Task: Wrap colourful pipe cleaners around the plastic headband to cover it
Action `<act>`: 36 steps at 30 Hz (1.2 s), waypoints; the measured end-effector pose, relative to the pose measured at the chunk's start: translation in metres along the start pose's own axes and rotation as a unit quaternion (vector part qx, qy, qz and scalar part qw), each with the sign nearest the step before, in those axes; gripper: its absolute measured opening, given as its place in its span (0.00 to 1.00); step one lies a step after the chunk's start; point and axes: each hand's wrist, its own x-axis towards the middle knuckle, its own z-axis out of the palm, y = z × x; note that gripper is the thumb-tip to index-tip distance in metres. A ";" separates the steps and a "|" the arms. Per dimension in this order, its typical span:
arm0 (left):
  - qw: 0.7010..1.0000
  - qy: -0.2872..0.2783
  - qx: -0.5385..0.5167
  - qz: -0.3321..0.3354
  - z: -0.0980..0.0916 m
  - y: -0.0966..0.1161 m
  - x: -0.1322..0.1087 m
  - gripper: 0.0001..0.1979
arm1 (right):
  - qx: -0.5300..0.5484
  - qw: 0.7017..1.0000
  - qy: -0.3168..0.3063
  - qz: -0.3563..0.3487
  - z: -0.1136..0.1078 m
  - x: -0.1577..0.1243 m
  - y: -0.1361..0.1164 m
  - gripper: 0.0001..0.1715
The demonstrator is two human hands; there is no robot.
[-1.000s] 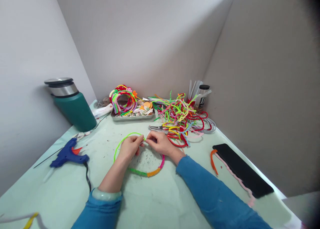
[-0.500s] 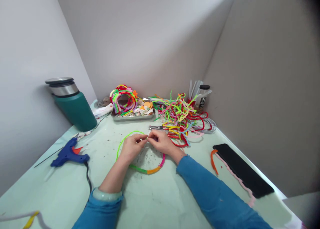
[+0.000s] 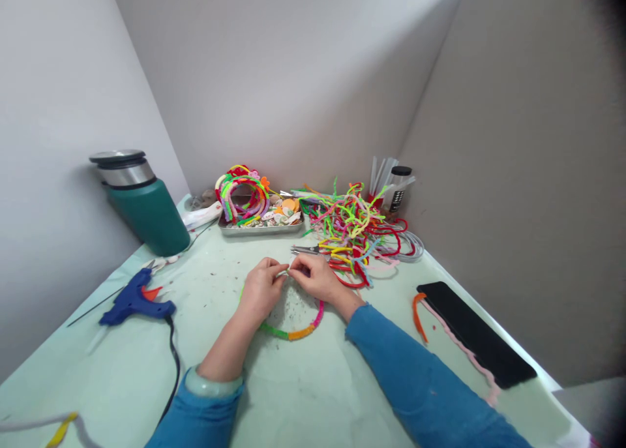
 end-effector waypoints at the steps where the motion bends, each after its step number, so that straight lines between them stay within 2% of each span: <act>1: 1.000 0.007 0.001 0.004 0.000 0.000 0.000 0.14 | 0.003 1.000 0.002 0.000 0.000 0.000 0.000 0.04; 5: 1.000 0.027 0.002 0.002 -0.001 0.002 -0.002 0.13 | 0.008 1.000 0.004 0.002 0.000 0.000 -0.001 0.03; 13: 1.000 0.009 0.001 -0.004 -0.002 0.004 0.000 0.10 | 0.014 1.000 0.005 0.000 -0.001 0.000 -0.002 0.04; 18: 0.995 -0.042 -0.052 -0.077 -0.006 0.010 0.000 0.12 | 0.020 1.000 0.006 -0.001 -0.002 0.000 -0.002 0.05; 22: 0.977 -0.080 -0.156 -0.124 -0.005 0.008 0.000 0.14 | 0.025 1.000 -0.002 0.002 -0.005 0.000 -0.005 0.06; 26: 0.938 -0.115 -0.277 -0.172 -0.001 0.005 0.000 0.15 | 0.036 0.999 -0.009 0.007 -0.007 0.000 -0.007 0.05; 29: 0.917 -0.136 -0.319 -0.196 -0.001 0.005 0.000 0.15 | 0.037 0.999 -0.013 0.007 -0.006 -0.001 -0.007 0.04; 31: 0.919 -0.140 -0.311 -0.196 -0.001 0.005 0.000 0.14 | 0.038 0.999 -0.016 0.005 -0.006 -0.001 -0.007 0.04; 36: 0.951 -0.111 -0.222 -0.185 -0.002 0.003 -0.001 0.12 | 0.045 0.999 -0.021 -0.001 -0.005 0.000 -0.007 0.04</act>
